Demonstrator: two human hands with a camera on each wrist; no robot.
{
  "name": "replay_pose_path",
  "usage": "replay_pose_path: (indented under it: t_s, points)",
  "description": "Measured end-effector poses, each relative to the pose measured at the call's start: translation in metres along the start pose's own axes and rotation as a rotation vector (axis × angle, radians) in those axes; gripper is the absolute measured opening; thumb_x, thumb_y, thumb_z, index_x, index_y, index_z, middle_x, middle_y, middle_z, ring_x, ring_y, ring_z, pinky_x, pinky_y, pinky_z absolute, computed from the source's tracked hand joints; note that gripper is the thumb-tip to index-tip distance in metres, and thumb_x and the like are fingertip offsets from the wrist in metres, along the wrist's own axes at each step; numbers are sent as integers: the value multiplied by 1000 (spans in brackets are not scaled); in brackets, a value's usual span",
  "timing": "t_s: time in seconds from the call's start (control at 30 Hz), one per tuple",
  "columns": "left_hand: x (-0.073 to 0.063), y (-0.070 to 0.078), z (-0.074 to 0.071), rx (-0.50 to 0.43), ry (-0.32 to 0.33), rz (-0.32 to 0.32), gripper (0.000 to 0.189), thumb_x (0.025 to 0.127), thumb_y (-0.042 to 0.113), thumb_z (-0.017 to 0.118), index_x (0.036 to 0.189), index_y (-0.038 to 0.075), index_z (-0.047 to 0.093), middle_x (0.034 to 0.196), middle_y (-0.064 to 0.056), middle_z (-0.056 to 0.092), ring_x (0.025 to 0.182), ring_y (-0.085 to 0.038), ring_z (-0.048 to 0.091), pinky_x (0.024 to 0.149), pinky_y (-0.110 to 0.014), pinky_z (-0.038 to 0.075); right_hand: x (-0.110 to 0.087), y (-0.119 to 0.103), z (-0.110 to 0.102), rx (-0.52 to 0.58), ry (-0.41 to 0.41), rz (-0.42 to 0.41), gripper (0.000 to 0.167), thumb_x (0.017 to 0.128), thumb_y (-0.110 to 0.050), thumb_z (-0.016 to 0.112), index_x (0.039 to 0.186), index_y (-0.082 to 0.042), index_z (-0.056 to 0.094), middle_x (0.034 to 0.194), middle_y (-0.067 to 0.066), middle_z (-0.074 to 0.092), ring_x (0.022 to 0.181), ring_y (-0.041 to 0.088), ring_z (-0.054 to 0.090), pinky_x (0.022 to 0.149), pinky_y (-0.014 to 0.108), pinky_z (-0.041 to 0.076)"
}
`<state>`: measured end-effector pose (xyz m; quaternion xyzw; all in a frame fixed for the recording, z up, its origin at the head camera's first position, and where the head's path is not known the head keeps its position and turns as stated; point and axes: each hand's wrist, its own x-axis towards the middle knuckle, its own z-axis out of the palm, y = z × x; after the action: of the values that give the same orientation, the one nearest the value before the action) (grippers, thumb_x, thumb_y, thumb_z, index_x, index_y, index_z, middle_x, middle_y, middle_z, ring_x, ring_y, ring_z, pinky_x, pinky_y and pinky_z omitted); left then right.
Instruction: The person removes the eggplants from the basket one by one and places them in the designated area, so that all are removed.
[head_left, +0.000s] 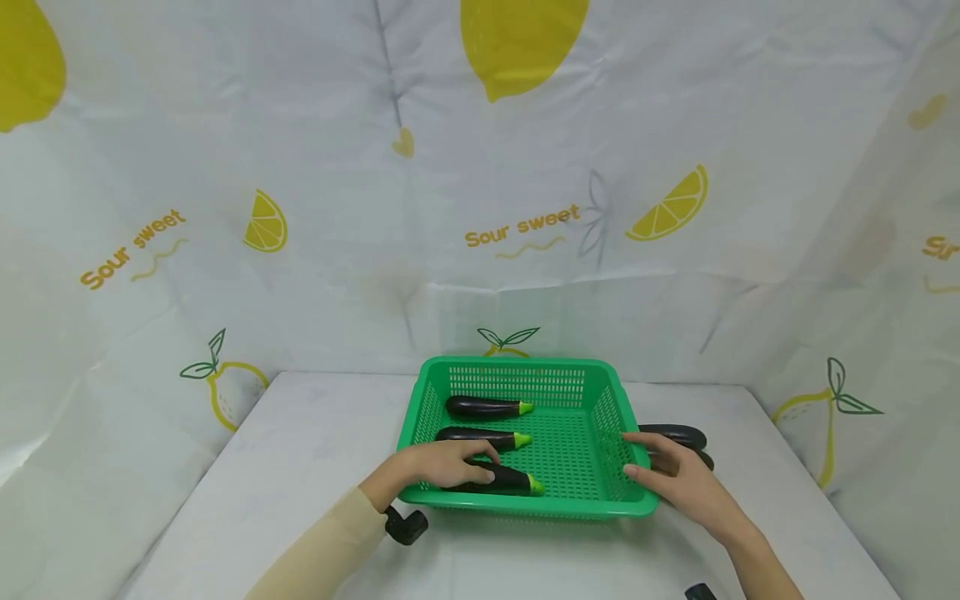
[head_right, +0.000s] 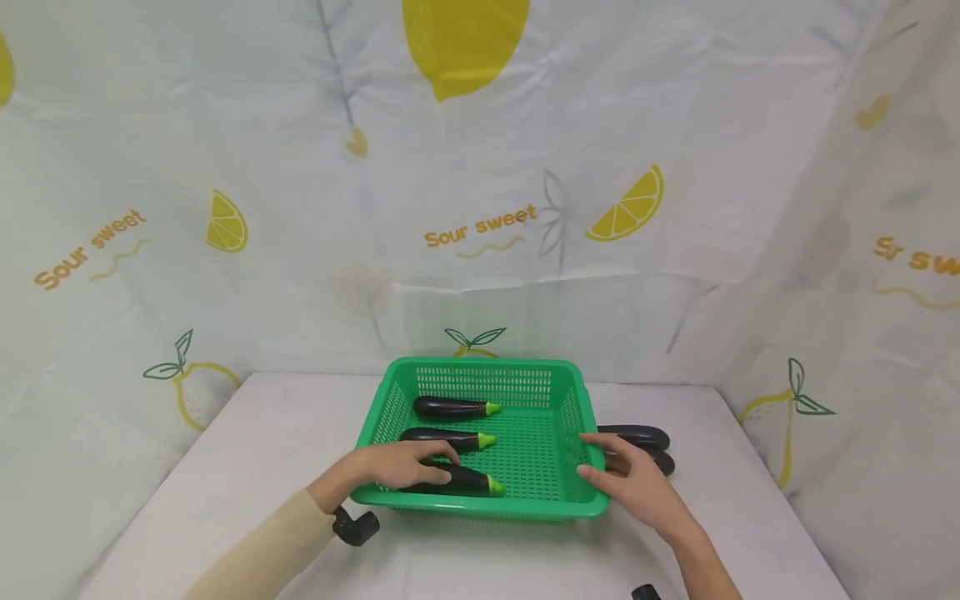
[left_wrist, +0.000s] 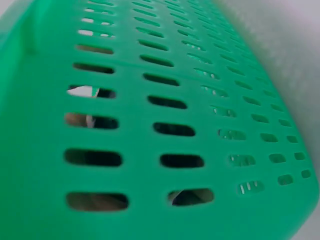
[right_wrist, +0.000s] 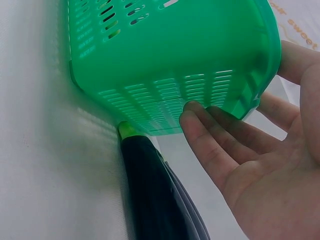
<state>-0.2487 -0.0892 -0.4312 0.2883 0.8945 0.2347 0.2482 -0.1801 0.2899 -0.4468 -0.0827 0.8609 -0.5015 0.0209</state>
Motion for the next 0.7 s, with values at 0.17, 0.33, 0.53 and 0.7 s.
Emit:
replay_pose_path:
  t_s: [0.17, 0.33, 0.53, 0.7]
  points:
    - [-5, 0, -5, -86, 52, 31, 29, 101, 47, 59, 127, 34, 61, 134, 6, 59, 119, -15, 55, 101, -42, 46, 1, 1, 0, -5, 1, 0, 58, 98, -31, 70, 147, -8, 51, 147, 28, 48, 128, 48, 55, 83, 26, 54]
    - [-9, 0, -8, -124, 104, 67, 30, 100, 46, 62, 125, 31, 61, 129, 7, 61, 109, -11, 57, 92, -37, 49, 1, 0, 0, -9, -2, 4, 59, 98, -31, 70, 148, -7, 50, 147, 28, 48, 128, 48, 55, 83, 25, 54]
    - [-16, 0, -12, -171, 178, 108, 31, 97, 45, 67, 122, 27, 62, 124, 5, 63, 107, -15, 58, 87, -39, 50, 0, 0, 0, -10, -5, 11, 59, 98, -32, 70, 148, -7, 50, 147, 28, 48, 128, 48, 54, 84, 27, 54]
    - [-20, -3, -13, -203, 249, 131, 32, 95, 48, 69, 120, 29, 63, 117, 7, 63, 105, -15, 58, 84, -38, 51, 0, 0, 0, -10, -5, 8, 59, 98, -31, 69, 148, -8, 50, 148, 27, 48, 129, 48, 54, 85, 28, 54]
